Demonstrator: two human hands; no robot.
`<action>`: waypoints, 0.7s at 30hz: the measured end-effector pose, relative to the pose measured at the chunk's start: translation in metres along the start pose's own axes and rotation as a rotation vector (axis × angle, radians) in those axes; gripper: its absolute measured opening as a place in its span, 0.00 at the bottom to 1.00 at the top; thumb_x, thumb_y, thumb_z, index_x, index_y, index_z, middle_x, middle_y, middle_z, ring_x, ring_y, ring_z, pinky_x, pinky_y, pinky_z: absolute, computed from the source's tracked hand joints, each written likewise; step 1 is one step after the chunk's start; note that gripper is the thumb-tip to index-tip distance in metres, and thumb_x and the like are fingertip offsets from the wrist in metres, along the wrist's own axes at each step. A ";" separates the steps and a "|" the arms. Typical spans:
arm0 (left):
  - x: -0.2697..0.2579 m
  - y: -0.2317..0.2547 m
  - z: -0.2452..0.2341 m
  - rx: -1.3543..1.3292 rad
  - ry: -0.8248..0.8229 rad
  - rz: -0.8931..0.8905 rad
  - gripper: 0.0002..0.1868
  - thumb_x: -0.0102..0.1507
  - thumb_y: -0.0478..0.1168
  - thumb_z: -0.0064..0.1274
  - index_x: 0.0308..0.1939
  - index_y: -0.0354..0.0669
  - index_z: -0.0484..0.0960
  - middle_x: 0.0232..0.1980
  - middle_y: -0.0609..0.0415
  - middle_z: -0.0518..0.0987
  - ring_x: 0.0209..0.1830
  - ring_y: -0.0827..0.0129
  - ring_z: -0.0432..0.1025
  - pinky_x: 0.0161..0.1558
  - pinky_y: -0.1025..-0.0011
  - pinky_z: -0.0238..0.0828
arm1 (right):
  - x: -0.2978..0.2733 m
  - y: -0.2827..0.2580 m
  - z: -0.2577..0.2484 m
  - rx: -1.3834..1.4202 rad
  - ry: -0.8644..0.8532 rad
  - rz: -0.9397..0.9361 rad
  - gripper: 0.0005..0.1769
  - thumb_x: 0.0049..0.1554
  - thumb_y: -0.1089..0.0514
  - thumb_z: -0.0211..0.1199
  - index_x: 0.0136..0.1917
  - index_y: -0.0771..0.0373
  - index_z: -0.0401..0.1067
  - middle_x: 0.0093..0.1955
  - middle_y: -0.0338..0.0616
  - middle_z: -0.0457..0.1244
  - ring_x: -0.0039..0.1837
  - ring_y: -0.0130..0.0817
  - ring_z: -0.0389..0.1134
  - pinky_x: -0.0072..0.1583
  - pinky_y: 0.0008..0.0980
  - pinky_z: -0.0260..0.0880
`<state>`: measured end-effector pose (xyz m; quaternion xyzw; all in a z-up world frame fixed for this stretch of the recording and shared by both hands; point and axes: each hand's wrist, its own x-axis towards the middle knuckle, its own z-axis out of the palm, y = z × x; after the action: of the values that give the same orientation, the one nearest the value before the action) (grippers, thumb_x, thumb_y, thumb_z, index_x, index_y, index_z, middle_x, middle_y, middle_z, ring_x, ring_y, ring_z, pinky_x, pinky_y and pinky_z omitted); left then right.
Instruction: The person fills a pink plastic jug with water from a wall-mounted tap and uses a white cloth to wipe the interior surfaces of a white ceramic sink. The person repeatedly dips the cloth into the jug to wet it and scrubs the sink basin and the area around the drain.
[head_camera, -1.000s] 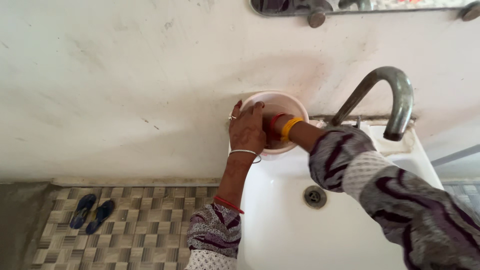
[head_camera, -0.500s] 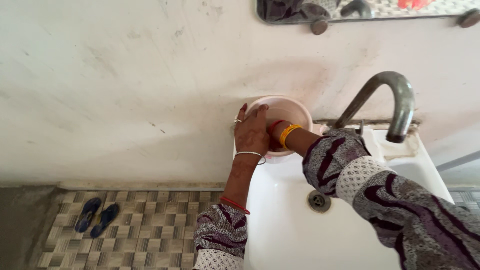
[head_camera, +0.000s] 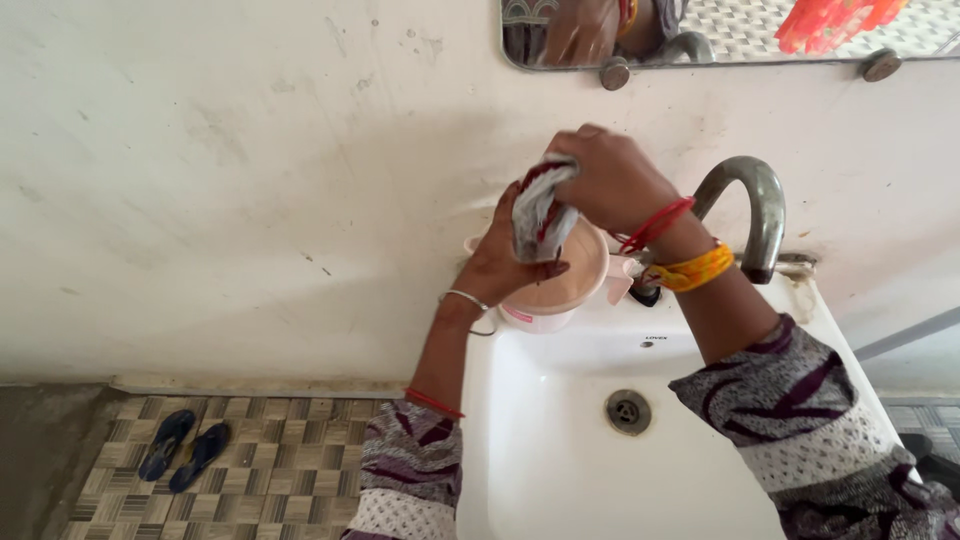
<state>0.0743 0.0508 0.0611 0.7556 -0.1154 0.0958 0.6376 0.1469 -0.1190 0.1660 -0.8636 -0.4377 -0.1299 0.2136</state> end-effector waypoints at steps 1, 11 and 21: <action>0.002 -0.003 0.005 -0.034 0.017 0.060 0.61 0.50 0.34 0.74 0.77 0.44 0.46 0.71 0.46 0.67 0.72 0.62 0.62 0.68 0.67 0.62 | -0.002 -0.008 -0.007 0.154 0.032 0.164 0.11 0.50 0.64 0.63 0.49 0.66 0.76 0.49 0.52 0.67 0.51 0.50 0.69 0.55 0.44 0.71; 0.019 -0.005 0.005 -0.480 0.254 -0.304 0.29 0.56 0.21 0.44 0.60 0.43 0.69 0.49 0.46 0.78 0.39 0.65 0.74 0.38 0.68 0.77 | -0.056 0.029 0.056 0.266 0.244 0.376 0.40 0.50 0.67 0.65 0.73 0.70 0.53 0.69 0.61 0.57 0.70 0.51 0.60 0.69 0.47 0.63; 0.014 -0.001 0.006 -0.463 0.100 -0.222 0.37 0.62 0.23 0.39 0.74 0.54 0.66 0.47 0.48 0.76 0.21 0.72 0.59 0.14 0.73 0.54 | -0.043 -0.006 0.063 0.798 0.019 0.445 0.45 0.50 0.68 0.65 0.77 0.62 0.53 0.65 0.53 0.62 0.54 0.35 0.69 0.51 0.32 0.75</action>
<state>0.0882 0.0444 0.0631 0.5918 -0.0191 0.0335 0.8052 0.1194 -0.1153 0.0944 -0.7857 -0.2555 0.0900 0.5562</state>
